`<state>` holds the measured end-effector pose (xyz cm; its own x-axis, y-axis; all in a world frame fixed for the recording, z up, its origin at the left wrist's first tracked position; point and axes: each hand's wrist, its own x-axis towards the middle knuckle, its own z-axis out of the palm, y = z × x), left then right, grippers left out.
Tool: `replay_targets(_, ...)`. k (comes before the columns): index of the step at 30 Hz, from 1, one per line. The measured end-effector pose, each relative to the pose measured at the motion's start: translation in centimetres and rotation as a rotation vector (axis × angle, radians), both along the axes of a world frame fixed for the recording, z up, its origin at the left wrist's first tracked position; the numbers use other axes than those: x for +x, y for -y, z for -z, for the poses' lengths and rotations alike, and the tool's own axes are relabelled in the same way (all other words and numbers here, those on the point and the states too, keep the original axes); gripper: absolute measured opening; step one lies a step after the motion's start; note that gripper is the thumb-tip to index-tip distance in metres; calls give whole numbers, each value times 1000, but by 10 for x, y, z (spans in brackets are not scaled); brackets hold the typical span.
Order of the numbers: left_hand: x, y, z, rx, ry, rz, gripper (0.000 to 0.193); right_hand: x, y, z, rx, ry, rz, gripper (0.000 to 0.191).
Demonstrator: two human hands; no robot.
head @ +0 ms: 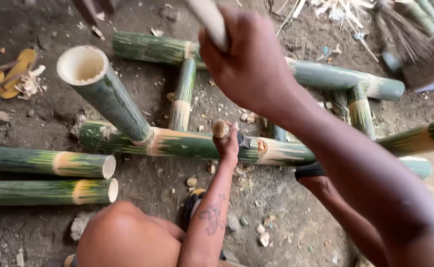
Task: The person measures and marks a bamboo pole, then uses a saw and a chisel with a hammer to cut and carve a notch into the bamboo structure. The work involves precise hand tool manipulation to shape the bamboo for assembly.
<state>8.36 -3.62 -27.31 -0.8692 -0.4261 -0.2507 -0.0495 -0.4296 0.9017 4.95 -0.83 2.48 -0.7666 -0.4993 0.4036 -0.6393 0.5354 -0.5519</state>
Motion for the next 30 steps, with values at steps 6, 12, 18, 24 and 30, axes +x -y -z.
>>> replay_targets(6,7,4,-8,-3,-219,-69,58,53,-58,112,1182,530,128,26)
replay_targets(12,5,-8,2,-59,77,28,23,85,-100,95,658,437,429,14)
replay_targets(18,1,-110,-10,-715,-486,914,13,157,-165,67,-10,489,589,17)
replay_targets(24,-37,-74,-27,-471,-267,629,21,200,-227,145,-192,738,875,13)
replay_targets(30,-30,8,-27,-78,-244,119,14,245,-237,273,-444,1265,938,25)
